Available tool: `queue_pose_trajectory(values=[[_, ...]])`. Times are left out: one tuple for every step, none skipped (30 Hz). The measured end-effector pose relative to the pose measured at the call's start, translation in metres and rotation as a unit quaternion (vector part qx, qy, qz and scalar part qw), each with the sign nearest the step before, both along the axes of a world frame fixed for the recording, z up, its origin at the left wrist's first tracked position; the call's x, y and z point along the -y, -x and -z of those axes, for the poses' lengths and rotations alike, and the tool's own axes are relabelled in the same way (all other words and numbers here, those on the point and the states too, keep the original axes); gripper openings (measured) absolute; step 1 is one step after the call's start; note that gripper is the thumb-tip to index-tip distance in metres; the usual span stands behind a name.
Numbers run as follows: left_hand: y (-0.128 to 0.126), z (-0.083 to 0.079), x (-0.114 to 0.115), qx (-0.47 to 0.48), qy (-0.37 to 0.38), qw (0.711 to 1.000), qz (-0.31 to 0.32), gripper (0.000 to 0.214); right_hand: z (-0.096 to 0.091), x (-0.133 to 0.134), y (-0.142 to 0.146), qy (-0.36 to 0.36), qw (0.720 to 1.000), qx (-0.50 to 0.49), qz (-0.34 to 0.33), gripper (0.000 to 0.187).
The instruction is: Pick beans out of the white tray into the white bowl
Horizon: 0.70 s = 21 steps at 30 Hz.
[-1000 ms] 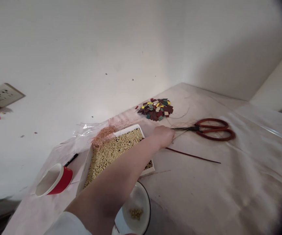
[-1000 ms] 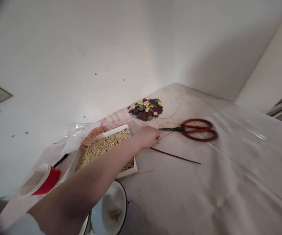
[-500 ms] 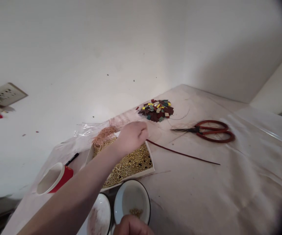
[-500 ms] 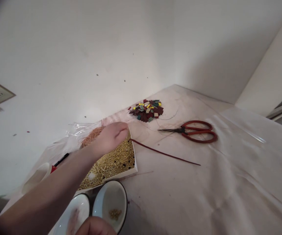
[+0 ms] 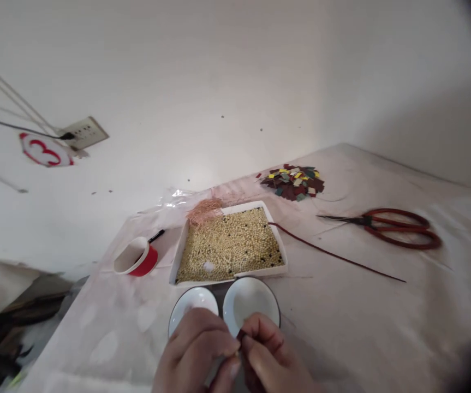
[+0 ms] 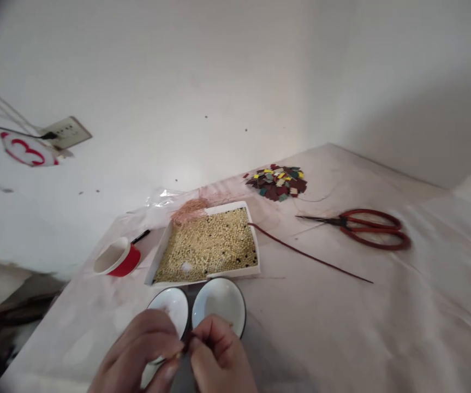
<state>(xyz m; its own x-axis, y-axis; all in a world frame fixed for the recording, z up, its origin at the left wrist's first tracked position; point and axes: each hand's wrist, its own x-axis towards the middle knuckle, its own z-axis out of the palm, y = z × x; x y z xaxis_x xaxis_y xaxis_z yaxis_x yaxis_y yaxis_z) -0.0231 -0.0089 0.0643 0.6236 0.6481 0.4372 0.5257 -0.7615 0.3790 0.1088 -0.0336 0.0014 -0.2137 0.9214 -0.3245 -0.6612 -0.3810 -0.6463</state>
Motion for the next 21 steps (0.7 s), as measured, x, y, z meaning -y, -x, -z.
queue_pose_trajectory(values=[[-0.002, 0.002, 0.003, 0.011, -0.012, 1.000, -0.007, 0.018, 0.000, 0.002, 0.000, -0.003, 1.000, 0.013, 0.005, 0.031], [-0.003, 0.004, 0.006, 0.022, -0.022, 0.999, -0.015, 0.018, 0.000, 0.004, 0.001, -0.008, 1.000, 0.023, 0.013, 0.032], [-0.005, 0.006, 0.008, 0.033, -0.030, 0.999, -0.025, 0.018, 0.001, 0.005, 0.001, -0.013, 0.999, 0.032, 0.021, 0.034], [-0.006, 0.008, 0.009, 0.044, -0.036, 0.998, -0.037, 0.017, 0.002, 0.006, 0.002, -0.017, 0.999, 0.040, 0.026, 0.035], [-0.007, 0.009, 0.010, 0.051, -0.041, 0.997, -0.047, 0.017, 0.003, 0.006, 0.002, -0.020, 0.998, 0.047, 0.029, 0.036], [-0.007, 0.011, 0.010, 0.057, -0.047, 0.996, -0.054, 0.016, 0.005, 0.007, 0.002, -0.021, 0.998, 0.054, 0.032, 0.037], [-0.007, 0.013, 0.010, 0.058, -0.052, 0.995, -0.058, 0.017, 0.006, 0.007, 0.002, -0.020, 0.997, 0.059, 0.036, 0.037], [-0.007, 0.015, 0.010, 0.057, -0.057, 0.995, -0.059, 0.017, 0.006, 0.007, 0.001, -0.018, 0.997, 0.063, 0.041, 0.037], [-0.007, 0.016, 0.010, 0.056, -0.061, 0.995, -0.059, 0.018, 0.006, 0.007, 0.001, -0.018, 0.996, 0.066, 0.048, 0.037], [-0.007, 0.018, 0.009, 0.054, -0.064, 0.995, -0.058, 0.018, 0.006, 0.006, 0.000, -0.019, 0.996, 0.067, 0.056, 0.037], [-0.008, 0.019, 0.008, 0.054, -0.067, 0.995, -0.055, 0.018, 0.005, 0.006, -0.001, -0.018, 0.996, 0.068, 0.063, 0.038], [-0.008, 0.019, 0.007, 0.055, -0.068, 0.995, -0.053, 0.018, 0.004, 0.006, -0.001, -0.018, 0.995, 0.069, 0.066, 0.038], [-0.009, 0.019, 0.006, 0.058, -0.067, 0.995, -0.050, 0.018, 0.003, 0.005, -0.002, -0.018, 0.995, 0.073, 0.069, 0.038], [-0.010, 0.018, 0.004, 0.062, -0.066, 0.995, -0.048, 0.018, 0.002, 0.005, -0.003, -0.016, 0.994, 0.078, 0.070, 0.039], [-0.012, 0.018, 0.003, 0.066, -0.063, 0.995, -0.046, 0.017, 0.000, 0.005, -0.004, -0.014, 0.994, 0.085, 0.072, 0.038], [-0.013, 0.017, 0.002, 0.069, -0.059, 0.995, -0.047, 0.015, -0.001, 0.004, -0.004, -0.013, 0.993, 0.092, 0.073, 0.038], [-0.015, 0.016, 0.000, 0.070, -0.056, 0.995, -0.050, 0.014, -0.002, 0.004, -0.005, -0.011, 0.992, 0.097, 0.076, 0.037], [-0.016, 0.016, -0.001, 0.072, -0.055, 0.994, -0.054, 0.013, -0.003, 0.003, -0.005, -0.010, 0.992, 0.101, 0.078, 0.036], [-0.017, 0.016, -0.002, 0.071, -0.056, 0.994, -0.058, 0.012, -0.003, 0.003, -0.005, -0.007, 0.992, 0.102, 0.080, 0.036], [-0.017, 0.016, -0.002, 0.071, -0.058, 0.994, -0.060, 0.012, -0.004, 0.003, -0.005, -0.004, 0.991, 0.102, 0.082, 0.035], [-0.017, 0.016, -0.003, 0.070, -0.062, 0.994, -0.060, 0.012, -0.004, 0.003, -0.004, 0.000, 0.991, 0.102, 0.086, 0.035]])
